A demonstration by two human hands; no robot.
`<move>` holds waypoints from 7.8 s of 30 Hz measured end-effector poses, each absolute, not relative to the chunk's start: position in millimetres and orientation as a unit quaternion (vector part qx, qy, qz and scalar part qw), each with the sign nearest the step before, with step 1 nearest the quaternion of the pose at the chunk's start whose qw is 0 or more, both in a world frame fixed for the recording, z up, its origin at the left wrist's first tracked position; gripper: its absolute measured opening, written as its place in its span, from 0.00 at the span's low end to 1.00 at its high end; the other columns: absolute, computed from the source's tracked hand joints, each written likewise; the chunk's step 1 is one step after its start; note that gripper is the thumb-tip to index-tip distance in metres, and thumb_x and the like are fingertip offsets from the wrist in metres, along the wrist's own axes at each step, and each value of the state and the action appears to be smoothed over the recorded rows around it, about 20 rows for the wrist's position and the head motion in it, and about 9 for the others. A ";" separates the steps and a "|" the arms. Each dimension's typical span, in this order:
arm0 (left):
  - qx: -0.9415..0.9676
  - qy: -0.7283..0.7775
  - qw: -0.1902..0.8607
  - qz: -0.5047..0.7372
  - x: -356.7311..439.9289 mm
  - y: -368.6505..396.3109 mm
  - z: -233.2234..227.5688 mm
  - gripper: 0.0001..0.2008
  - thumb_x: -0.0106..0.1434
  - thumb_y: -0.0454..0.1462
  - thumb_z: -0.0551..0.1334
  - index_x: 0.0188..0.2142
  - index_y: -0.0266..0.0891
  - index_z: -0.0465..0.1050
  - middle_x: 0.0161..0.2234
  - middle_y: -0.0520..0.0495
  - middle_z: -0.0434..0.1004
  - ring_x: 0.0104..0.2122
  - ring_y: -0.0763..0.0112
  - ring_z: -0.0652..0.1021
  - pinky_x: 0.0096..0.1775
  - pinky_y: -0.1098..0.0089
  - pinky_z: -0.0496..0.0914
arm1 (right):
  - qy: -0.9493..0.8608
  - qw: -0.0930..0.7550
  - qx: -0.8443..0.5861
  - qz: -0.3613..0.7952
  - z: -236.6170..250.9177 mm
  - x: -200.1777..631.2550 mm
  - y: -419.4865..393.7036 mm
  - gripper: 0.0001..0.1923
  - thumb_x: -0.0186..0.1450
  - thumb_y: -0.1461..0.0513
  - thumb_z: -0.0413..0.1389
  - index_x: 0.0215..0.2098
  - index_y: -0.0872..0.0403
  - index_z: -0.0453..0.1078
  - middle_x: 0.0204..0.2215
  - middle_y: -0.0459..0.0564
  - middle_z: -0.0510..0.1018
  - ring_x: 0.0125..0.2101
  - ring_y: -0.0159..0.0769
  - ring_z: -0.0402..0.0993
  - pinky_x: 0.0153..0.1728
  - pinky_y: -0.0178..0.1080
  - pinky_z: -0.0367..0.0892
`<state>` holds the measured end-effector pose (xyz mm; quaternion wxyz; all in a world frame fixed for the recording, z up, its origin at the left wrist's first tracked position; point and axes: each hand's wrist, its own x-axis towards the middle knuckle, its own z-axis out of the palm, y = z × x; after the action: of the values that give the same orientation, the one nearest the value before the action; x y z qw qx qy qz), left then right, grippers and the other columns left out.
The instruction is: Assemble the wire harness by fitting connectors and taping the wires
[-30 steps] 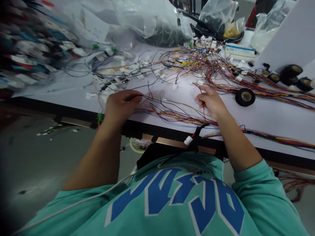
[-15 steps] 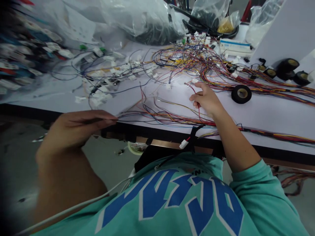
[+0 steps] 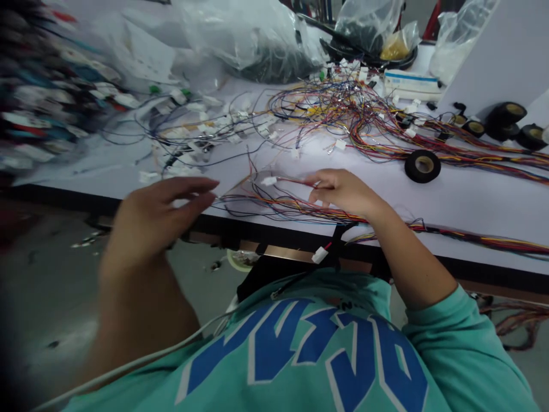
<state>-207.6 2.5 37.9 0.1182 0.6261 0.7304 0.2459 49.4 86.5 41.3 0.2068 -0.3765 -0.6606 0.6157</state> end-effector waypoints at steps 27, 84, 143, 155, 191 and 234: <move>0.833 0.493 0.220 0.119 -180.2 -18.7 26.3 0.18 0.61 0.44 0.48 0.30 0.39 0.74 0.29 0.46 0.78 0.30 0.70 0.76 0.32 0.73 0.68 | -0.829 -0.039 -0.551 0.090 42.6 66.7 98.5 0.15 0.55 0.69 0.47 0.37 0.54 0.71 0.36 0.53 0.77 0.36 0.38 0.70 0.30 0.35 0.58; 0.453 0.884 0.065 0.099 -310.9 81.2 21.2 0.16 0.52 0.35 0.55 0.41 0.40 0.73 0.42 0.44 0.75 0.44 0.59 0.73 0.39 0.68 0.66 | -0.726 0.193 -0.386 0.536 2.8 -6.2 76.4 0.11 0.49 0.57 0.54 0.28 0.53 0.72 0.17 0.41 0.72 0.18 0.27 0.64 0.22 0.33 0.58; 0.320 0.477 0.621 0.533 -148.4 4.7 18.4 0.17 0.38 0.39 0.70 0.25 0.33 0.69 0.18 0.52 0.73 0.14 0.77 0.72 0.17 0.78 0.66 | -0.874 0.341 -0.290 0.190 17.0 0.6 55.8 0.07 0.53 0.66 0.47 0.19 0.52 0.60 0.16 0.42 0.64 0.20 0.27 0.58 0.24 0.31 0.57; 0.347 0.474 0.619 0.521 -145.3 6.4 15.7 0.15 0.41 0.39 0.68 0.27 0.33 0.68 0.17 0.52 0.71 0.16 0.76 0.72 0.19 0.76 0.66 | -0.879 0.335 -0.281 0.189 14.5 0.4 55.9 0.07 0.53 0.66 0.48 0.18 0.52 0.61 0.16 0.43 0.65 0.20 0.27 0.59 0.24 0.31 0.56; 0.710 0.703 -0.042 -0.004 -152.3 -22.9 16.6 0.11 0.62 0.38 0.50 0.37 0.36 0.69 0.30 0.41 0.75 0.35 0.61 0.74 0.31 0.67 0.62 | -0.898 0.053 -0.357 0.251 17.5 17.4 97.3 0.07 0.56 0.63 0.53 0.32 0.56 0.71 0.26 0.47 0.74 0.25 0.29 0.65 0.27 0.31 0.55; 0.748 0.548 0.371 0.041 -172.5 -27.1 54.3 0.16 0.57 0.43 0.50 0.32 0.40 0.74 0.24 0.53 0.76 0.24 0.77 0.73 0.29 0.79 0.64 | -0.847 -0.016 -0.429 0.315 55.5 149.5 84.7 0.08 0.51 0.67 0.49 0.28 0.57 0.69 0.25 0.45 0.73 0.24 0.26 0.65 0.26 0.30 0.57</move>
<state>-172.5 -27.1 54.3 0.3707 0.7485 0.5484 0.0414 149.5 84.7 55.5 -0.0159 -0.4286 -0.8467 0.3150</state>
